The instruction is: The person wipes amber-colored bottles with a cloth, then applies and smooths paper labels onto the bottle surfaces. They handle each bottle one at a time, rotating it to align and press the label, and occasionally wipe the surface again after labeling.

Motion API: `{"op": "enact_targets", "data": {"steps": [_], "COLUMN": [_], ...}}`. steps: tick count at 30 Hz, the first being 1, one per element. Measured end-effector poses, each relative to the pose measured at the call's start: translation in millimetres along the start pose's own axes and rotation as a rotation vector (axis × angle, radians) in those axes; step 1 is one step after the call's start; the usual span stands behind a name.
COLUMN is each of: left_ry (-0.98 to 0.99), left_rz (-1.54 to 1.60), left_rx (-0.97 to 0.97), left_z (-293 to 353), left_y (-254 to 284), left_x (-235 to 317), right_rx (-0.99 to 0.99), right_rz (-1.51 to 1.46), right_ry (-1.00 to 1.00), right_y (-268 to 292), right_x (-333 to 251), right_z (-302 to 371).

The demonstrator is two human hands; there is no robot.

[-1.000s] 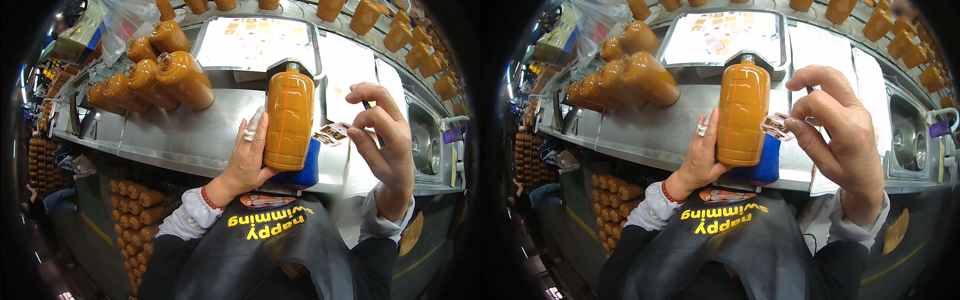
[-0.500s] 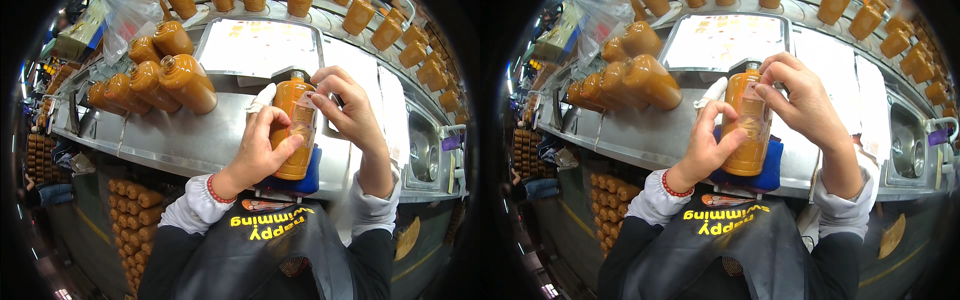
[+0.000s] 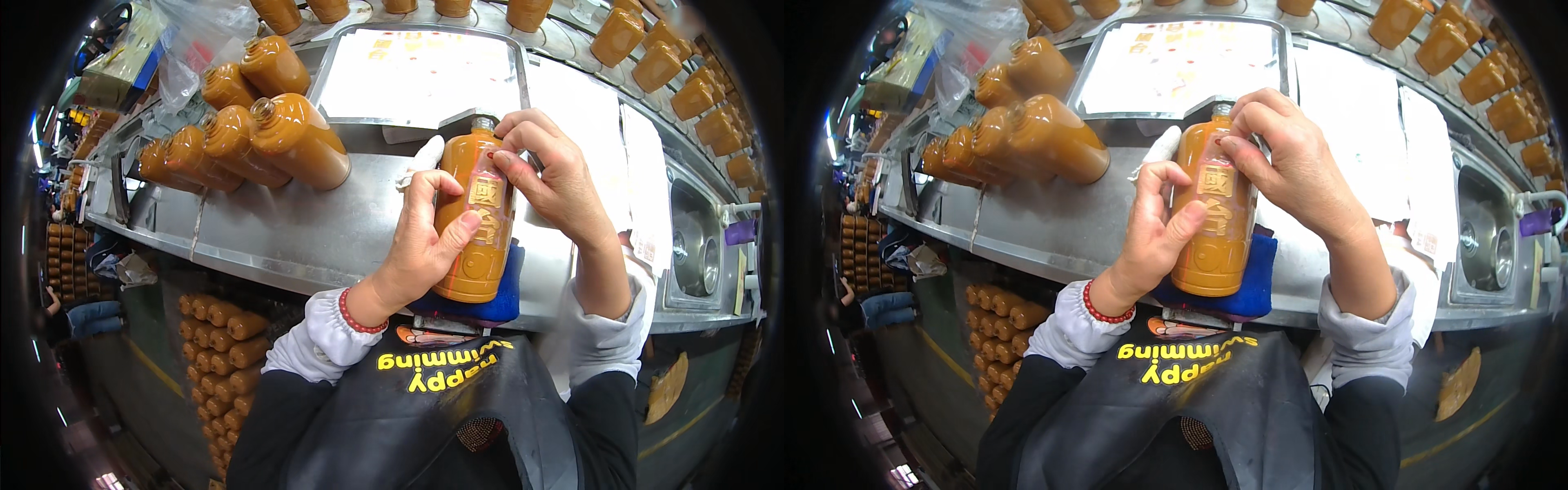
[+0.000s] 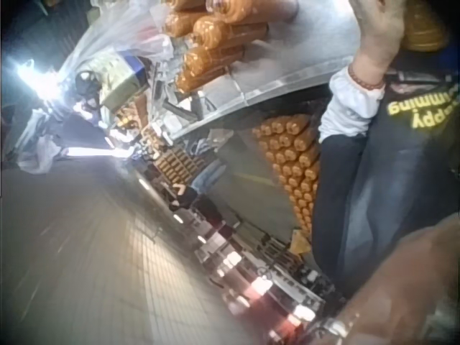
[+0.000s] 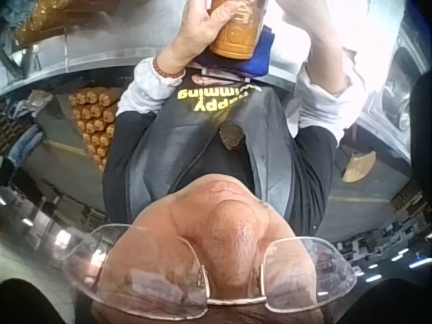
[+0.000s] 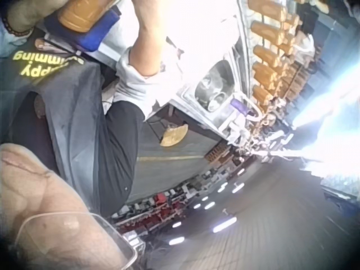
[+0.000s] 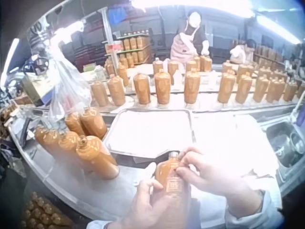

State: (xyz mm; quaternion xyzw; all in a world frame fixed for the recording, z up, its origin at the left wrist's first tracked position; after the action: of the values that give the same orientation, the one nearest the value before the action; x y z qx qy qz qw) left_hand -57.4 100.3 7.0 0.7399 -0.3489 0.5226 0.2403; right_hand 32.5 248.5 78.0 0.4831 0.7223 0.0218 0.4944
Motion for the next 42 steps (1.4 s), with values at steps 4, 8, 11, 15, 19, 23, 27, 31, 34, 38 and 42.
{"op": "enact_targets", "data": {"steps": [4, 8, 11, 15, 19, 23, 27, 31, 34, 38, 42], "left_ry": [0.099, 0.149, 0.015, -0.03, -0.229, -0.487, -0.587, -0.445, -0.225, 0.094, 0.407], "left_rz": [0.027, 0.049, 0.007, -0.012, -0.285, -0.443, -0.498, -0.501, -0.311, 0.131, 0.37], "left_rx": [-0.076, -0.105, -0.105, 0.036, -0.01, 0.051, 0.032, -0.022, -0.028, -0.013, -0.067], "left_z": [2, 3, 1, -12, -38, -46, -43, -35, -30, -21, -11], "left_y": [2, 2, -1, -3, -11, -16, -21, -15, -13, -1, -15], "left_x": [-9, -12, -7, 8, 44, 63, 73, 72, 50, -1, -7], "right_rx": [0.002, 0.014, 0.035, 0.025, 0.025, 0.045, 0.026, 0.093, 0.123, 0.245, 0.588], "right_rz": [0.014, 0.019, 0.0, -0.027, -0.009, -0.016, -0.02, -0.043, -0.02, -0.005, 0.002], "right_ry": [0.016, 0.009, 0.073, 0.064, 0.102, 0.112, 0.134, 0.183, 0.111, -0.032, -0.369], "right_y": [0, 1, 6, 11, 17, 29, 25, 28, 53, 133, 246], "right_x": [1, -1, -6, -20, -32, -28, -26, -37, -33, 8, 96], "right_z": [-1, 0, 2, 4, 4, 7, 16, 21, 32, 59, 115]}}
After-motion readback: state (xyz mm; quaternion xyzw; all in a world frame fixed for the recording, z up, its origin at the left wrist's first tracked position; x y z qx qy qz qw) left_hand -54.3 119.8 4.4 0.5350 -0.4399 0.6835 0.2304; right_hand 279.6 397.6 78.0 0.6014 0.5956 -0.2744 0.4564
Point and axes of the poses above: each hand's wrist, its own z-axis away from the middle knuckle, its own y-axis out of the back of the hand, x = y × z, the point moved 6 cm from there along -z, towards the middle knuckle, and after that the axes turned 10 degrees about x, right-handed, at the moved point
